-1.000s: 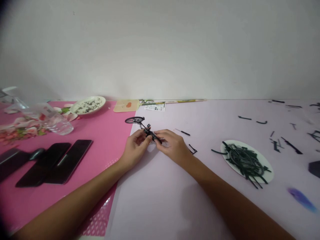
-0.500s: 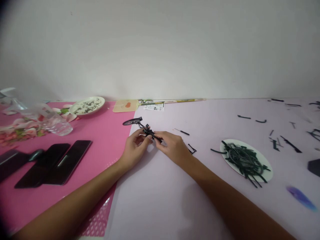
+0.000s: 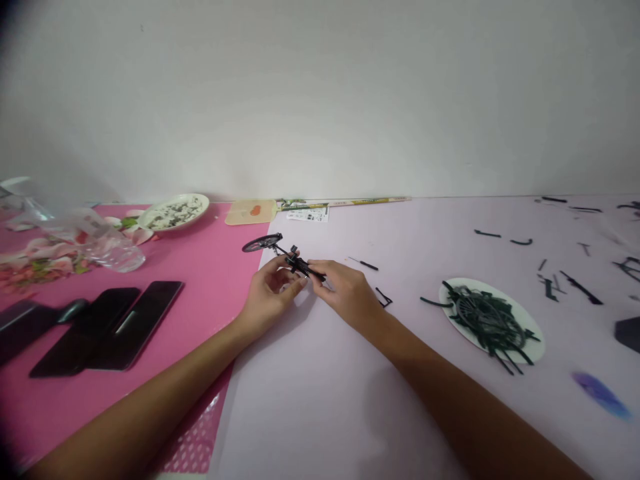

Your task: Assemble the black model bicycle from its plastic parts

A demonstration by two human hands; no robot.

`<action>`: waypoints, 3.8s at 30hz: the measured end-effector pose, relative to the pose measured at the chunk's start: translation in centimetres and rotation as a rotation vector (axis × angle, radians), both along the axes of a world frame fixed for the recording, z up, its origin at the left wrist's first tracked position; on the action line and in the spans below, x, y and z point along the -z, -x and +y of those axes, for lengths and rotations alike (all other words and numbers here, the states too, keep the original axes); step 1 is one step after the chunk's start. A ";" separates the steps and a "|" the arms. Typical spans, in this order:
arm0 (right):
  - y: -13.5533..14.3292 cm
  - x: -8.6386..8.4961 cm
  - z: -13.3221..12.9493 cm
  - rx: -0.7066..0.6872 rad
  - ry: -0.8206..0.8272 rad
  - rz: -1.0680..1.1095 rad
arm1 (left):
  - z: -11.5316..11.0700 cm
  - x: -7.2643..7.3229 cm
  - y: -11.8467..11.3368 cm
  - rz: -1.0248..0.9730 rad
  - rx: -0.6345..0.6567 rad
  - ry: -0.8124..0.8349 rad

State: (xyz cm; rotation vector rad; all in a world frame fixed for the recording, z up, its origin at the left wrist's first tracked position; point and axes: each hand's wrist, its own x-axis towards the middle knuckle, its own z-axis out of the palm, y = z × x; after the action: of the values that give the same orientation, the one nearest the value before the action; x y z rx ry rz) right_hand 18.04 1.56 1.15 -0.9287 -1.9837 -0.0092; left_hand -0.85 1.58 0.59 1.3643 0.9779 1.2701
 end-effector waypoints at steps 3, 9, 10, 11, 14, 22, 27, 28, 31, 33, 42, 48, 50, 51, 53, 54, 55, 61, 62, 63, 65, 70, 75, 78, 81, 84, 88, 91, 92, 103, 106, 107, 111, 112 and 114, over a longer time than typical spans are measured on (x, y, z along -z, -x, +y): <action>-0.1 0.1 0.1 -0.011 -0.013 -0.010 | 0.1 0.2 0.0 -0.011 0.003 0.016; -0.2 0.2 0.2 -0.007 -0.014 -0.013 | 0.4 0.5 0.2 0.014 0.002 0.029; -0.2 0.2 0.2 -0.007 -0.014 -0.015 | 0.4 0.5 0.2 0.020 0.002 0.029; -0.2 0.2 0.2 -0.009 -0.018 -0.017 | 0.4 0.4 0.2 0.022 0.000 0.031; -0.3 0.1 0.2 -0.023 -0.039 -0.019 | 0.3 0.1 0.2 0.014 -0.003 0.034; -0.2 0.2 0.0 -0.043 0.043 -0.010 | 0.2 0.3 0.1 -0.009 -0.067 0.047; -0.2 0.4 0.1 -0.038 0.014 -0.010 | 0.1 0.1 0.1 0.037 -0.070 0.007; -0.2 0.4 0.2 -0.037 0.006 -0.010 | 0.0 0.0 0.1 0.039 -0.063 -0.001; -0.3 0.5 0.3 -0.039 -0.020 -0.005 | 0.0 -0.2 0.1 0.053 -0.058 -0.022; -0.3 0.6 0.4 -0.035 -0.027 -0.009 | 0.0 -0.3 0.1 0.060 -0.062 -0.022; -0.4 0.3 0.4 -0.016 -0.081 -0.032 | -0.1 -0.3 0.2 0.099 -0.073 -0.043; -0.3 0.3 0.5 0.003 -0.136 -0.045 | -0.2 -0.6 0.3 0.144 -0.092 -0.069; -0.2 0.3 0.6 0.005 -0.167 -0.056 | -0.3 -0.6 0.2 0.152 -0.098 -0.064; -0.2 0.4 0.6 0.005 -0.177 -0.058 | -0.3 -0.7 0.2 0.157 -0.100 -0.059; -0.1 0.4 0.6 0.007 -0.166 -0.050 | -0.3 -0.7 0.1 0.162 -0.102 -0.047; -0.1 0.4 0.6 0.009 -0.146 -0.041 | -0.4 -0.7 0.1 0.162 -0.103 -0.042; -0.1 0.5 0.6 0.009 -0.121 -0.031 | -0.4 -0.7 0.1 0.159 -0.105 -0.037; 0.3 0.7 0.4 -0.008 0.015 0.046 | -0.3 -0.5 0.0 0.119 -0.091 -0.043; 0.3 0.8 0.4 -0.011 0.034 0.051 | -0.3 -0.5 0.0 0.119 -0.092 -0.044; 0.2 0.8 0.4 -0.016 0.049 0.052 | -0.3 -0.5 0.0 0.121 -0.096 -0.042; 0.0 0.8 0.5 -0.033 0.064 0.038 | -0.3 -0.5 0.0 0.127 -0.099 -0.031; -0.7 0.6 1.0 -0.083 0.050 -0.005 | -0.3 -0.7 0.1 0.129 -0.076 -0.020; -0.7 0.2 0.8 -0.067 0.191 0.018 | -0.3 -0.5 0.1 0.086 -0.055 0.008; -0.4 0.3 0.5 -0.054 0.270 0.099 | -0.2 -0.5 0.2 0.073 -0.025 0.007; -0.1 0.6 0.4 -0.053 0.356 0.232 | 0.0 -0.8 0.3 0.055 0.016 -0.001; 0.0 1.1 0.5 -0.068 0.480 0.378 | 0.0 -1.4 0.5 0.062 0.052 -0.011; 0.0 1.3 0.7 -0.103 0.614 0.571 | -0.2 -1.8 0.8 0.149 -0.054 -0.047; -0.1 0.9 1.0 -0.092 0.653 0.684 | -0.3 -1.5 0.8 0.187 -0.183 -0.140; -0.1 0.7 1.1 -0.087 0.664 0.719 | -0.3 -1.3 0.8 0.170 -0.219 -0.147; 0.5 0.2 1.0 -0.221 0.886 0.963 | -0.3 -0.6 -0.4 -0.115 0.101 0.150; 1.0 0.4 0.8 -0.264 0.917 0.952 | -0.2 -0.5 -0.4 -0.239 0.148 0.197; 1.1 0.4 0.7 -0.266 0.928 0.951 | -0.2 -0.4 -0.4 -0.279 0.148 0.222; 1.2 0.9 0.5 -0.254 0.994 0.914 | 0.2 0.3 -0.4 -0.365 0.128 0.288; 1.1 1.0 0.5 -0.253 1.007 0.902 | 0.2 0.4 -0.4 -0.377 0.123 0.292; 1.0 1.1 0.5 -0.244 1.019 0.886 | 0.2 0.3 -0.3 -0.393 0.122 0.297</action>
State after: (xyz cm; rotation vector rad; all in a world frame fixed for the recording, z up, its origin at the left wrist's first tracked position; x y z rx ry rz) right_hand 16.99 2.02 0.01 -1.0070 -1.1569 1.4025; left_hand -0.51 1.78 0.25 0.8887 0.7596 1.1874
